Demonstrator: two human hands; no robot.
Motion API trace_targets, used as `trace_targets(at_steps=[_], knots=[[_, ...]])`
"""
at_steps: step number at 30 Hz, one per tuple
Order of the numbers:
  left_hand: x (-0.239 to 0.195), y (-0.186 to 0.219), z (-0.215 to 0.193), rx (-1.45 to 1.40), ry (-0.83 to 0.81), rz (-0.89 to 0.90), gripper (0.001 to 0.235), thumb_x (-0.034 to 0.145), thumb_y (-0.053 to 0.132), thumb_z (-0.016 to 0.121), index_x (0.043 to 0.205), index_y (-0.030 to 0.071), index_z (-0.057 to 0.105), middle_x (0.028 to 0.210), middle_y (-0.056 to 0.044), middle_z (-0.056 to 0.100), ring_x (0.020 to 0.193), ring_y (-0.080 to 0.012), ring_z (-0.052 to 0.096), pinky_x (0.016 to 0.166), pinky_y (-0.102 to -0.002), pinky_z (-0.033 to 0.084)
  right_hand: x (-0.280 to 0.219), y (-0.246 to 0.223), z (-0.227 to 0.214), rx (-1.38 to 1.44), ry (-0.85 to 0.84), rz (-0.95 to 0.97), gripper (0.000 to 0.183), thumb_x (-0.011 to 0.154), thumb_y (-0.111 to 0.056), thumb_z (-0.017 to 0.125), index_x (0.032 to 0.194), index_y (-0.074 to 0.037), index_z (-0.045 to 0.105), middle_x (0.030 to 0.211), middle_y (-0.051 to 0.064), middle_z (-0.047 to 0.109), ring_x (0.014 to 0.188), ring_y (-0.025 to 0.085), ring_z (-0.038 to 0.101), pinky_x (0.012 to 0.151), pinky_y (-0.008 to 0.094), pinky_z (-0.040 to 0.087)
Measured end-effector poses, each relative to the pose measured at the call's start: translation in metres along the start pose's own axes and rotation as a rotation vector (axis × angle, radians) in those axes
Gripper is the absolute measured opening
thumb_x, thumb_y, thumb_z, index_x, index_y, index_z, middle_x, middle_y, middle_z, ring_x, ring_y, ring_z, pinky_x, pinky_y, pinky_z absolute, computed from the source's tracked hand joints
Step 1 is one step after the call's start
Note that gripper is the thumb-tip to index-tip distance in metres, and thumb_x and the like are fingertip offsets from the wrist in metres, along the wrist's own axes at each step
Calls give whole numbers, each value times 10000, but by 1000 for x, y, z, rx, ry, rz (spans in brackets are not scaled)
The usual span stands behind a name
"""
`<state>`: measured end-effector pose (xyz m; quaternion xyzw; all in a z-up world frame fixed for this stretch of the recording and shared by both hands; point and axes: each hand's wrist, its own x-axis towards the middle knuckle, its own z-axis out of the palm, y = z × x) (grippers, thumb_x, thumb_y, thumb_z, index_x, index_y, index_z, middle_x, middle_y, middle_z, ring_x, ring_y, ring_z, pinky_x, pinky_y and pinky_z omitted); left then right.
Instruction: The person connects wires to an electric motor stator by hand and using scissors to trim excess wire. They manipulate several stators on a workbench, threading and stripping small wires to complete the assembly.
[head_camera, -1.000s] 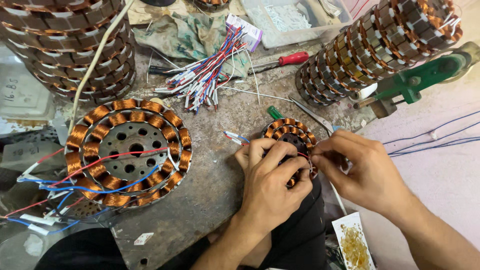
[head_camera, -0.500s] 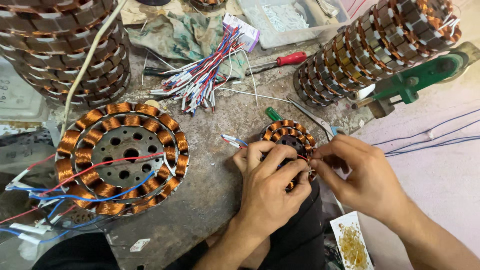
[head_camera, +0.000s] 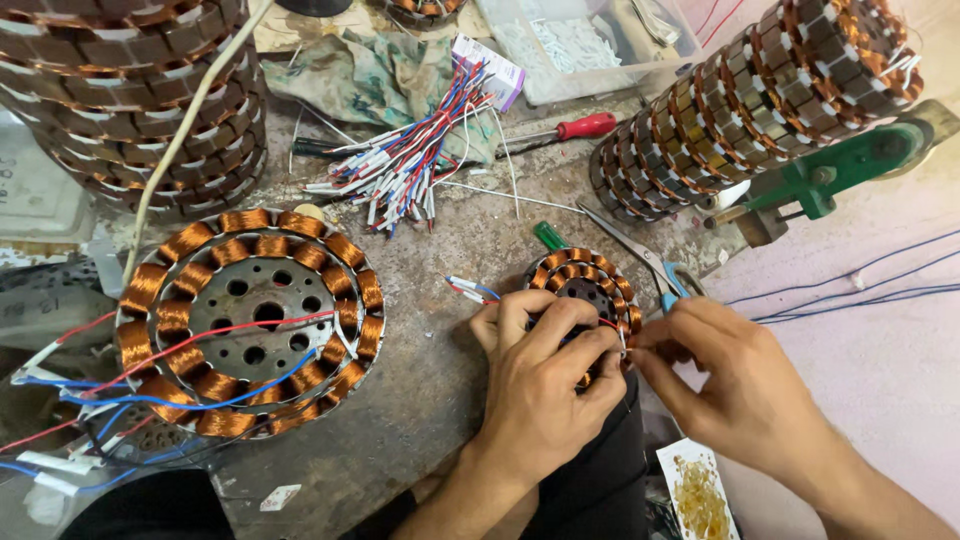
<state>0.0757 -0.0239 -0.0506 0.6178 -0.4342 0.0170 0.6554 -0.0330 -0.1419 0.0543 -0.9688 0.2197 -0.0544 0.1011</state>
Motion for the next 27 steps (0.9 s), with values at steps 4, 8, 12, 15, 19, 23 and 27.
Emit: trace_targets(at_steps=[4,8,12,15,19,23,27], knots=[[-1,-2,1,-2,-11,-3,159,781,183,775,928,128,749,1087,12,663,1142,-255,548,1001,-491,327,-7,2,-7,112,-90,-14,125,773,-114,786,881,-87,731,746,31,681,647,168,665,558,303,529],[-2,-2,2,-5,-11,-9,150,794,183,775,929,125,745,1093,12,664,1147,-253,545,1004,-489,332,4,5,-2,29,0,53,112,789,-87,787,884,-53,738,753,74,681,662,217,640,554,342,497],[-1,0,1,2,-2,-10,137,794,176,774,919,129,746,1082,17,665,1139,-256,544,1004,-492,331,2,-6,-2,55,-11,8,123,751,-77,765,856,-51,707,726,69,659,636,179,694,579,312,543],[-1,-1,2,6,4,-3,146,789,177,774,924,127,747,1084,14,663,1141,-258,545,1005,-497,329,0,-5,-9,137,-125,40,129,722,-83,784,834,-59,725,687,56,676,639,180,657,545,307,549],[-2,-2,3,2,-4,-12,145,797,177,775,928,125,744,1093,15,663,1143,-253,547,1003,-492,336,6,1,-4,91,29,30,130,763,-66,775,875,-33,717,752,84,679,648,213,662,566,327,507],[-1,-1,1,7,-1,-5,144,793,173,775,927,129,746,1088,16,663,1141,-254,546,1001,-497,331,6,-5,0,10,15,25,134,736,-74,787,848,-48,717,719,86,654,640,211,665,577,329,514],[-1,-2,2,6,1,-2,145,789,174,774,923,129,742,1084,15,660,1139,-258,545,994,-497,326,-1,-4,-7,154,-84,-17,122,738,-71,780,845,-70,722,716,49,677,680,180,656,571,302,551]])
